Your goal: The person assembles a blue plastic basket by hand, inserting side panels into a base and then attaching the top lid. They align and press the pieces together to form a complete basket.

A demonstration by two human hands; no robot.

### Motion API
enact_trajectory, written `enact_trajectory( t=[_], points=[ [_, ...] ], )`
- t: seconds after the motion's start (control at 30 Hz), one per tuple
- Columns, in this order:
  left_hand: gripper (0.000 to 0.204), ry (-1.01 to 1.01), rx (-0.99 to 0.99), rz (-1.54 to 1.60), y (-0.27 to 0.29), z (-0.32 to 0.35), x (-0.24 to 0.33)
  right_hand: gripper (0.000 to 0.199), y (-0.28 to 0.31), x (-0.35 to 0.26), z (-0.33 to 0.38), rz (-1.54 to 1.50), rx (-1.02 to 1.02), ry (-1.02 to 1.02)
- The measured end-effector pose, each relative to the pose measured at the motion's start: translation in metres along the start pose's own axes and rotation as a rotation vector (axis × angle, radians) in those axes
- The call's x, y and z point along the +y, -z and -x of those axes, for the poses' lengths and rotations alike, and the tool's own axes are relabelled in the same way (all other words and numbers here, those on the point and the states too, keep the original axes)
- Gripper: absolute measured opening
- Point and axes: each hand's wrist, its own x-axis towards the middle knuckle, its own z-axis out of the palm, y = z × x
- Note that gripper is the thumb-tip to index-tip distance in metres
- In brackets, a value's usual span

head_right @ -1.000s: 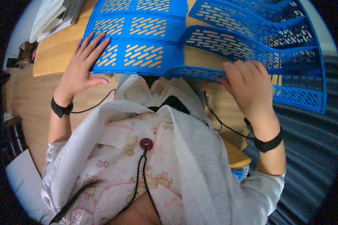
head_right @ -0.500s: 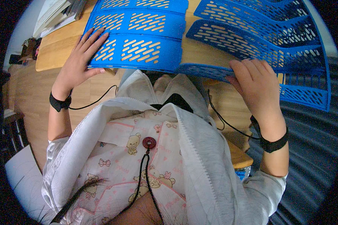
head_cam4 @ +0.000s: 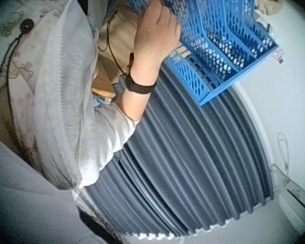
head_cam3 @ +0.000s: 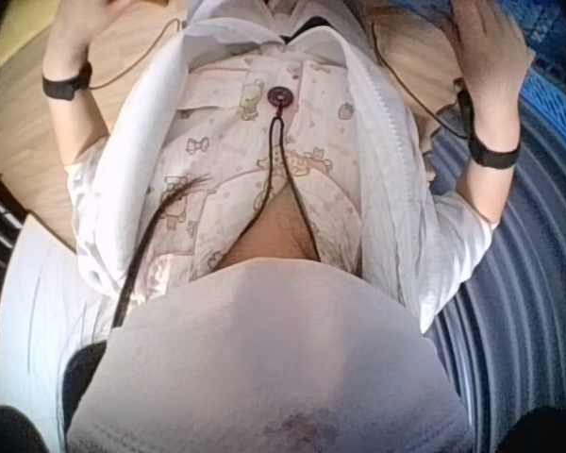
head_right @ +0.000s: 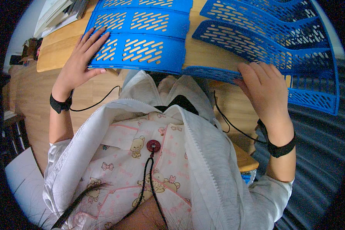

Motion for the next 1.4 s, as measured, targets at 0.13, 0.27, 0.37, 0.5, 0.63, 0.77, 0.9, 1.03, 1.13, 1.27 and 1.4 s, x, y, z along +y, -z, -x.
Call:
enact_trajectory(
  t=[0.13, 0.27, 0.37, 0.5, 0.63, 0.77, 0.9, 1.03, 1.13, 1.27, 1.4],
  points=[
    [0.085, 0.013, -0.009, -0.019, 0.0, 0.001, 0.0, 0.034, 0.0, -0.002, 0.0, 0.014, -0.01, -0.006],
    [0.083, 0.017, -0.005, -0.011, 0.0, 0.001, 0.001, 0.032, 0.0, -0.004, -0.003, 0.0, -0.002, -0.005],
    [0.082, 0.019, -0.001, -0.021, -0.002, 0.001, 0.003, 0.03, 0.001, -0.006, -0.005, -0.007, -0.013, 0.005],
    [0.082, 0.009, 0.005, -0.023, -0.003, -0.001, 0.005, 0.027, 0.001, -0.006, -0.01, -0.019, -0.036, 0.007],
    [0.082, 0.024, -0.004, -0.02, -0.004, -0.002, 0.006, 0.027, 0.0, -0.006, -0.013, -0.005, -0.038, 0.01],
    [0.082, 0.022, 0.007, -0.006, -0.005, -0.002, 0.006, 0.027, 0.001, -0.007, -0.014, -0.008, -0.039, 0.019],
    [0.082, 0.027, 0.005, -0.003, -0.007, -0.004, 0.008, 0.025, 0.001, -0.009, -0.018, -0.03, -0.008, 0.033],
    [0.082, 0.024, 0.023, -0.027, -0.009, -0.007, 0.011, 0.023, 0.0, -0.011, -0.024, -0.044, 0.012, 0.078],
    [0.082, 0.021, 0.026, -0.052, -0.01, -0.009, 0.012, 0.022, 0.001, -0.013, -0.028, -0.03, 0.011, 0.082],
    [0.083, 0.018, 0.016, -0.047, -0.009, -0.007, 0.01, 0.023, 0.0, -0.017, -0.033, -0.032, 0.032, 0.079],
    [0.085, 0.023, 0.016, -0.041, -0.008, -0.007, 0.007, 0.027, 0.001, -0.02, -0.035, -0.019, -0.041, 0.026]
  ],
)
